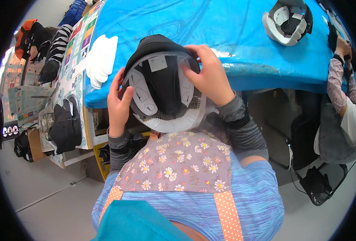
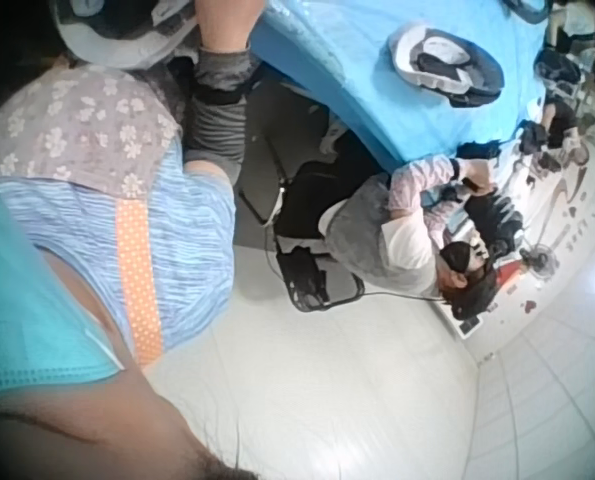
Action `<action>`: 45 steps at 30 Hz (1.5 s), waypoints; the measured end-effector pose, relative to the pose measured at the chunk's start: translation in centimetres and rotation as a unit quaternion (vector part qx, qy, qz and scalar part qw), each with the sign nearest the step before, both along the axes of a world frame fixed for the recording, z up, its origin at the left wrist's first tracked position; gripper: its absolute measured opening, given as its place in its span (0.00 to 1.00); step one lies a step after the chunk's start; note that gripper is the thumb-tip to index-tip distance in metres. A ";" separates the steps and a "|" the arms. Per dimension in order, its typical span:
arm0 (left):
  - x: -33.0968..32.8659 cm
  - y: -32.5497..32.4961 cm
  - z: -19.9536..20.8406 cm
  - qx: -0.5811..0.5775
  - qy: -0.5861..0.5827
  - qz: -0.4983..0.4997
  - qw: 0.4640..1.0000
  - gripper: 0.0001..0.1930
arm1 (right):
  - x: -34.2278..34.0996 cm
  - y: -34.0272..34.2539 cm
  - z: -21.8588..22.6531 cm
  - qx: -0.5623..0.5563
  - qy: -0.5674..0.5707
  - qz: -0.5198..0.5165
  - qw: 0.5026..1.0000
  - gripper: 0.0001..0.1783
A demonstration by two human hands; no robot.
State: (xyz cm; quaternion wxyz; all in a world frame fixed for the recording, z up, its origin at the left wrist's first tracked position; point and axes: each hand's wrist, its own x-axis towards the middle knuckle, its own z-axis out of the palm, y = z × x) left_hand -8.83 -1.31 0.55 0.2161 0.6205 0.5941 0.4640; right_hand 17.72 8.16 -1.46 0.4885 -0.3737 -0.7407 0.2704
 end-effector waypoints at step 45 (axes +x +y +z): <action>0.1 2.9 4.6 0.167 -0.332 -0.101 0.923 0.20 | 1.2 0.0 6.5 -0.097 0.213 0.169 0.957 0.29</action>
